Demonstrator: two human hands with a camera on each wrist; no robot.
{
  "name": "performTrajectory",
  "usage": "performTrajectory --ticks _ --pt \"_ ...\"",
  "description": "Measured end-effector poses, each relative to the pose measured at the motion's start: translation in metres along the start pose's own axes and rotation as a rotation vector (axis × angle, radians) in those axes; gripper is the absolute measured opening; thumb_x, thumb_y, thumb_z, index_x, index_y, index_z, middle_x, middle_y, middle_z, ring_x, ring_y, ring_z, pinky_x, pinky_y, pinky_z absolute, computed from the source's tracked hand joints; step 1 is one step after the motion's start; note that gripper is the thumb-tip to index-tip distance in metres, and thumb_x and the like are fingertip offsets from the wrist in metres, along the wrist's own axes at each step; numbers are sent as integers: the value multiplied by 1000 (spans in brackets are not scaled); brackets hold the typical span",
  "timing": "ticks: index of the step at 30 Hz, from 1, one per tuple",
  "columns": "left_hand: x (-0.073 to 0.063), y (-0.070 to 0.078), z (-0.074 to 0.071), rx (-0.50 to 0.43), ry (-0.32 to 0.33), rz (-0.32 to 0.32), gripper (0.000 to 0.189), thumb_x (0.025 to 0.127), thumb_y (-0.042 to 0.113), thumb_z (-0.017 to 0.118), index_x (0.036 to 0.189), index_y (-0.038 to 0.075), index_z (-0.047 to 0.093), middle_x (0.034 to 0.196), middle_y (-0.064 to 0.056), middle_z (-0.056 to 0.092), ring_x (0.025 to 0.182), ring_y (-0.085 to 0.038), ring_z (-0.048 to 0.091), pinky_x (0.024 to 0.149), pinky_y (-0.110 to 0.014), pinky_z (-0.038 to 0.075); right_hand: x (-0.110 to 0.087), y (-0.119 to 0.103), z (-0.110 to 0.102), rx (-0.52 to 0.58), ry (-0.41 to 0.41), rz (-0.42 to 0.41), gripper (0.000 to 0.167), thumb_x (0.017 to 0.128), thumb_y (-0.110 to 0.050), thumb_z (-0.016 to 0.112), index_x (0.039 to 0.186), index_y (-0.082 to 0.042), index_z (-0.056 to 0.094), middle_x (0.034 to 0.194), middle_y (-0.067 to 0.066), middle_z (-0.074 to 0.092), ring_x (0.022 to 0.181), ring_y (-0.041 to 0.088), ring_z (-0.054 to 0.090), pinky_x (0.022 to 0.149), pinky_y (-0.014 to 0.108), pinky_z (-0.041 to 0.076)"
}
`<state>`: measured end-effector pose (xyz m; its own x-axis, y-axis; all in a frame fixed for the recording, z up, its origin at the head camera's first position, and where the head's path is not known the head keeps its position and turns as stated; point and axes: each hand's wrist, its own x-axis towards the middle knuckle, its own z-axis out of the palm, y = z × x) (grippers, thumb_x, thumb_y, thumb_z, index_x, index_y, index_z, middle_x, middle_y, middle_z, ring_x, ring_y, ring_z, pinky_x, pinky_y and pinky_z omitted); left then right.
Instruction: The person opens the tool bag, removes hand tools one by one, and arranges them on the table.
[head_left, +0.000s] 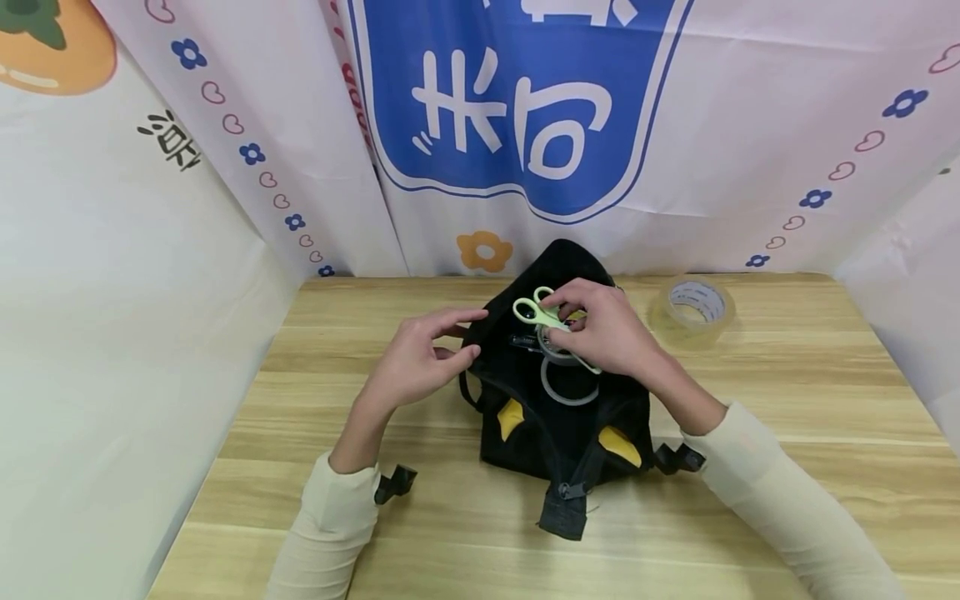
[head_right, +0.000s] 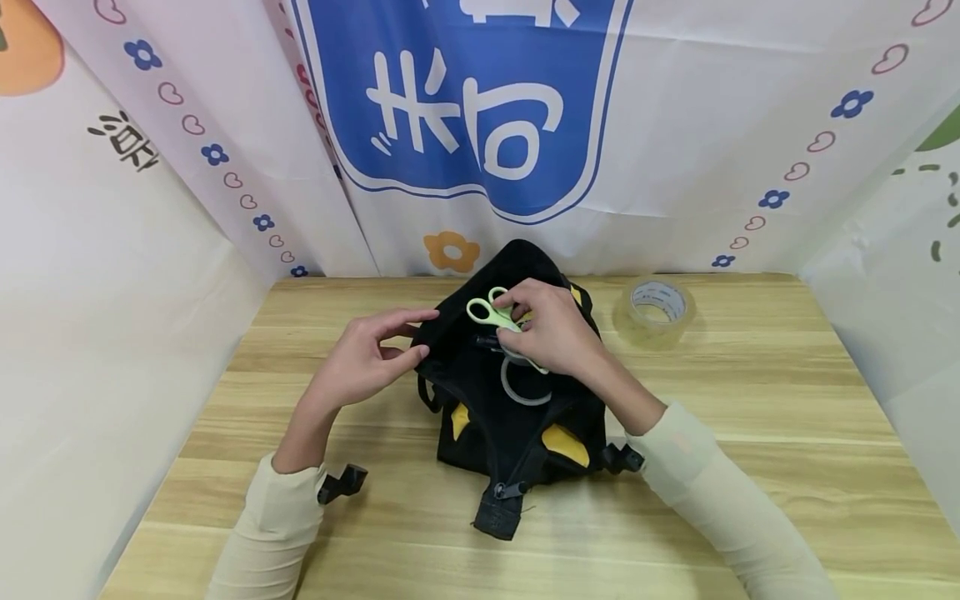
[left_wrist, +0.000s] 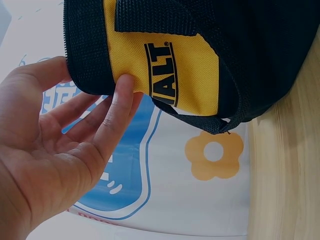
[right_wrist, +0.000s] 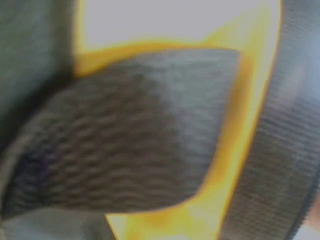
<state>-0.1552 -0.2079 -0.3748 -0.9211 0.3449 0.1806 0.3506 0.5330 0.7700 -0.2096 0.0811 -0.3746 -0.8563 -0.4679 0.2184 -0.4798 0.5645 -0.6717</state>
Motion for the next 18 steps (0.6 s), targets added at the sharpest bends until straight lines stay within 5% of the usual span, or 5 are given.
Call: performTrajectory --ticks 12,18 --pt "0 1 0 5 -4 -7 45 100 8 72 145 11 68 144 -11 69 126 -31 70 81 -37 69 -20 -7 -46 132 127 42 32 93 -3 79 125 -5 77 128 12 71 106 26 70 76 9 59" --pt "0 1 0 8 -2 -10 44 100 9 72 145 11 68 144 -10 70 127 -30 70 80 -38 68 -36 4 -72 152 221 97 35 93 0 80 127 -2 76 128 15 71 100 4 68 78 7 59"
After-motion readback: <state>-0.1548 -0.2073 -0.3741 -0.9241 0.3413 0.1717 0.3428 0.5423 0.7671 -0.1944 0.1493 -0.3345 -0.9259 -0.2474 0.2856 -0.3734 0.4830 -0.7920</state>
